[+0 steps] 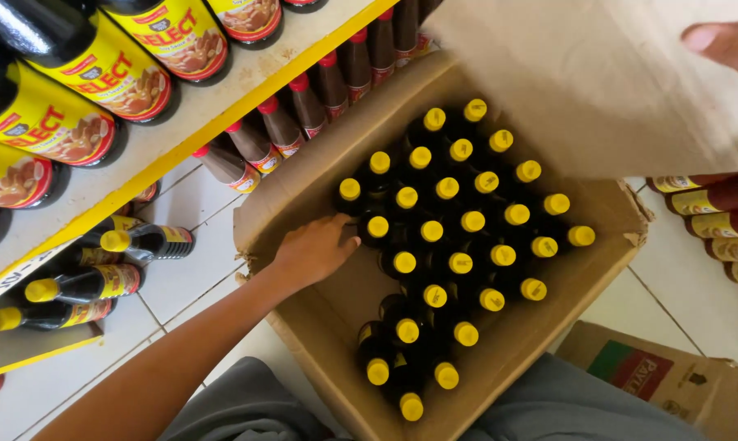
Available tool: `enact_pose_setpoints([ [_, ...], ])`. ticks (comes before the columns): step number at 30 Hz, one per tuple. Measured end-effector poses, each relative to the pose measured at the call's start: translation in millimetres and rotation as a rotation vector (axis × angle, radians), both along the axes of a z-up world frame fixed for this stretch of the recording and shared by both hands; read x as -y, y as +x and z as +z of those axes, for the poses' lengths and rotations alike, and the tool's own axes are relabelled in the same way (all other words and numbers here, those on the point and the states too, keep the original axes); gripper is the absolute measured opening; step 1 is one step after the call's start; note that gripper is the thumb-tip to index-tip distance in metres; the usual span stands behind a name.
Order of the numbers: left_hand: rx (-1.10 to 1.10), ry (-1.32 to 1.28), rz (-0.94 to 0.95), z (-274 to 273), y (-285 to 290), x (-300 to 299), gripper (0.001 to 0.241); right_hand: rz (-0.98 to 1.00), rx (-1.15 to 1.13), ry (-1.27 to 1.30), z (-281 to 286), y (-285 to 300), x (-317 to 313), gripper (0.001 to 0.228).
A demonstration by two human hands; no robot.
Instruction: Stocking glass bottles of condiment on grocery store shelves from a cardboard shipping box.
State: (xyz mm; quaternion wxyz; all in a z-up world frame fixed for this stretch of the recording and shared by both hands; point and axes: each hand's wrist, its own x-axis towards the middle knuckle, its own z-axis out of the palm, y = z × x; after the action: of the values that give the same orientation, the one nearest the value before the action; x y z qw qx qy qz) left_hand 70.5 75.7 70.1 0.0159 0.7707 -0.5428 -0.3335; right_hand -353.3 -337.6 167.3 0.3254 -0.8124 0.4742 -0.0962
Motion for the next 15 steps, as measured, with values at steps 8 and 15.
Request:
enact_pose_setpoints([
  [8, 0.008, 0.028, -0.017, -2.1, 4.3, 5.8, 0.049, -0.070, 0.064, -0.552, -28.6, 24.9, -65.8, 0.027],
  [15, -0.011, 0.061, 0.021, -6.5, 12.0, 8.3, 0.050, -0.173, -0.095, -0.413, 14.7, 73.2, -129.0, 0.024],
])
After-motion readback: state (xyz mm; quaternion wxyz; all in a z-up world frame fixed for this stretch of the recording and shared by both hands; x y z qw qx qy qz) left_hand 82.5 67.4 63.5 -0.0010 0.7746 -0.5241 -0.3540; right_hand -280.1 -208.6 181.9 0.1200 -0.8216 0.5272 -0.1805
